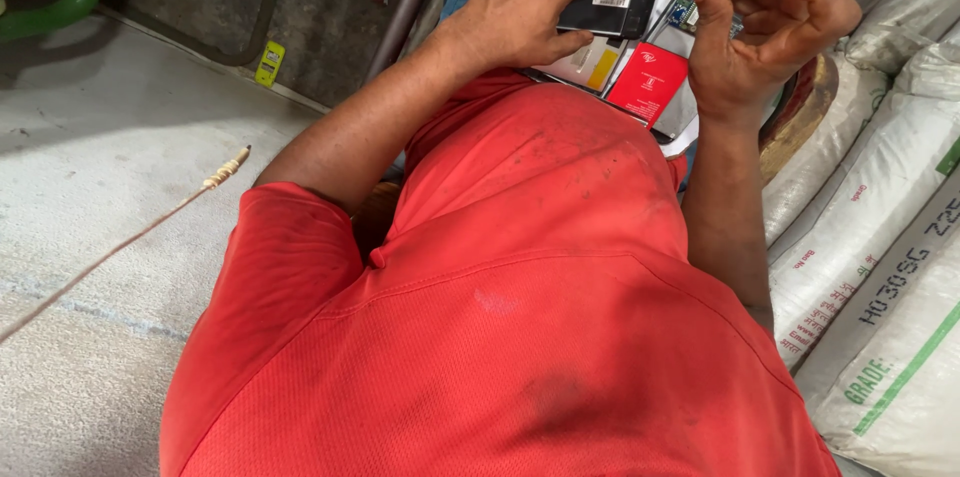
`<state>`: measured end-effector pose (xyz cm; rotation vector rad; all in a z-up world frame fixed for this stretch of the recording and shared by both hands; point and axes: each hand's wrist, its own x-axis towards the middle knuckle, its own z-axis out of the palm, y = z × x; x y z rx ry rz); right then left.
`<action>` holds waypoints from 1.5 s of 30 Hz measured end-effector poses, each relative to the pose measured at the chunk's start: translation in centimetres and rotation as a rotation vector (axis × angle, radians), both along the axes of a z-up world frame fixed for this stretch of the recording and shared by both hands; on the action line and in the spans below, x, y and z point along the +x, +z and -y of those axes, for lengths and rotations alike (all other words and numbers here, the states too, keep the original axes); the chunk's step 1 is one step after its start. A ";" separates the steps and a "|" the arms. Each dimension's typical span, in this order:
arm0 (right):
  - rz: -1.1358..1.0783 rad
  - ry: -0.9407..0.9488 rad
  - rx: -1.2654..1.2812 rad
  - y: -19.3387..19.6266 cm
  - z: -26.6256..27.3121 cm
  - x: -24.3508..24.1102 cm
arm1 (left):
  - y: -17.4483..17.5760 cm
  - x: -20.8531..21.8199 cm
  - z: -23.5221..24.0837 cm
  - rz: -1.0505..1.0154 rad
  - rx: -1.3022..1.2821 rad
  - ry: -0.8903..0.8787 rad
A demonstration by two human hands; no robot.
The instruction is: The person disassembles a smartphone using a screwdriver and a toothbrush, removes the back cover and internal components, and cleans the motherboard with the toothbrush.
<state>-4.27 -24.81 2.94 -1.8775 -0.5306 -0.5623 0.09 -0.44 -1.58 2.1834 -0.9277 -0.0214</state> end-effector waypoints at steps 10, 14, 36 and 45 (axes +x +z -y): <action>0.001 0.007 0.023 -0.5 0.1 0.4 | -0.2 0.0 0.2 -0.038 0.008 0.003; -0.004 0.006 0.011 -0.6 0.0 0.4 | -0.4 0.0 0.2 -0.014 0.001 0.004; 0.017 0.005 0.018 0.0 0.2 0.3 | -0.3 -0.2 0.0 0.098 0.008 -0.004; 0.001 0.007 0.015 0.1 0.3 0.2 | -0.9 0.3 0.0 0.011 -0.016 -0.028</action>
